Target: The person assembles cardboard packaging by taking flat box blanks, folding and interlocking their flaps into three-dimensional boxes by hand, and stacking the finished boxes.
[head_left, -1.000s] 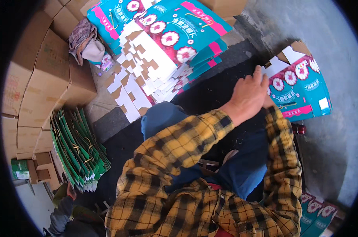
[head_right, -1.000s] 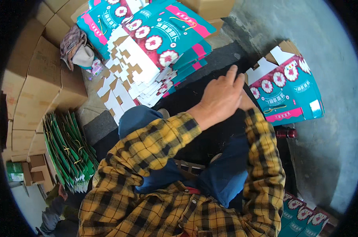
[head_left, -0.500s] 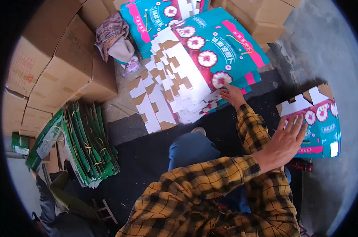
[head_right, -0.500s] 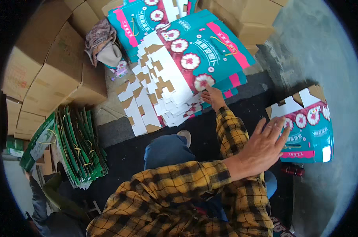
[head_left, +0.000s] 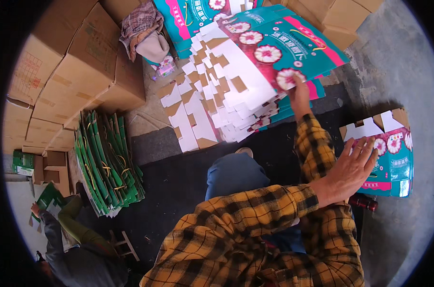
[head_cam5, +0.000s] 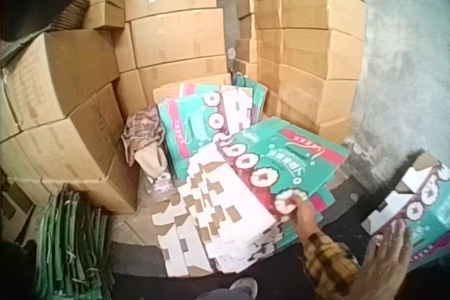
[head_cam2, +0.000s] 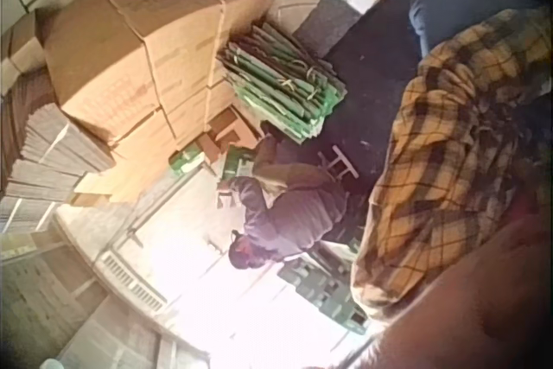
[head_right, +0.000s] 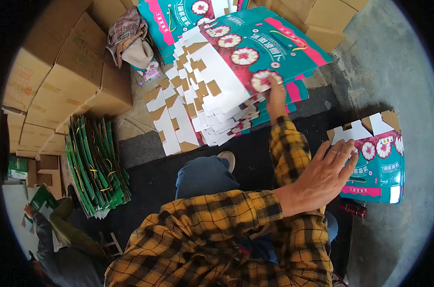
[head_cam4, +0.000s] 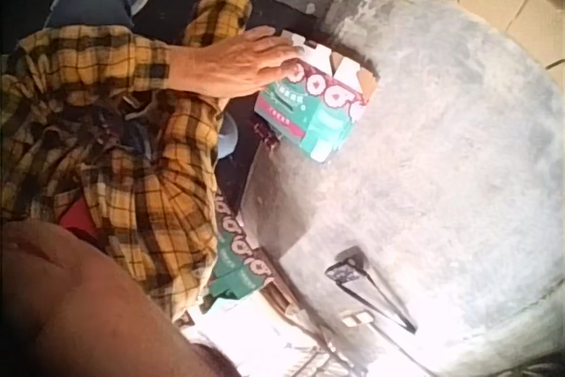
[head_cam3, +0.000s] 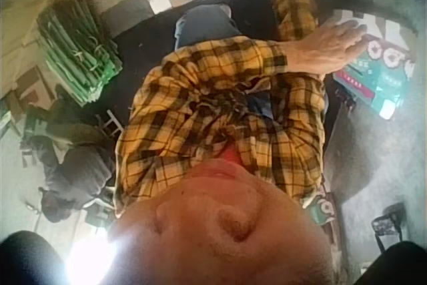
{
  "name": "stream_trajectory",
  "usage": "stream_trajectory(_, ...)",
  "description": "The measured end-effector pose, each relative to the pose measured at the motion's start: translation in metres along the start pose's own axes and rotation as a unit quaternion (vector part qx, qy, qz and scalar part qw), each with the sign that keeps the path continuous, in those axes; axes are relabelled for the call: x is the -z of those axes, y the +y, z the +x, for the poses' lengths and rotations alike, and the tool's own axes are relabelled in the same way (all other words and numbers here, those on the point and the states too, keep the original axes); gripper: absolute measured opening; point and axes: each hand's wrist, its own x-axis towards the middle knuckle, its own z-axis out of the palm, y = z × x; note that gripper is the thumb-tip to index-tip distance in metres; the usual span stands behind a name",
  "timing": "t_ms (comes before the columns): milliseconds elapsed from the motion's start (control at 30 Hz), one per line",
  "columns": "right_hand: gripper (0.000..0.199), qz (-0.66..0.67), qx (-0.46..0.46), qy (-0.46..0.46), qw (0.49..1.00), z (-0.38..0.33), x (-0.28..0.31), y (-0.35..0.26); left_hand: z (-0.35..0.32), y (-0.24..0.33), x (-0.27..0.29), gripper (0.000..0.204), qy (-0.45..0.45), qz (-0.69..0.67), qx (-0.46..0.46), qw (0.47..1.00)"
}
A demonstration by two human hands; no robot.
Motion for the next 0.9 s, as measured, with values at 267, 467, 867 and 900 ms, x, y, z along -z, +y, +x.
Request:
stream_trajectory(267, 0.029, -0.098, 0.132, 0.006, 0.986, -0.148, 0.085, -0.179, -0.003, -0.004, 0.033, 0.059, 0.0, 0.016, 0.032, 0.999)
stream_trajectory(467, 0.036, -0.116, 0.19, 0.125, 0.967, -0.288, 0.175, -0.252, -0.026, 0.016, 0.054, 0.054, -0.031, 0.075, -0.023, 0.996)
stream_trajectory(867, 0.039, -0.061, 0.061, 0.235, 0.968, -0.407, 0.256, -0.323, -0.041, -0.056, 0.008, 0.079, -0.318, 0.13, -0.163, 0.925)
stream_trajectory(900, 0.038, -0.049, 0.052, 0.229, 0.971, -0.407, 0.253, -0.321, -0.051, -0.056, 0.0, 0.081, -0.321, 0.112, -0.19, 0.921)
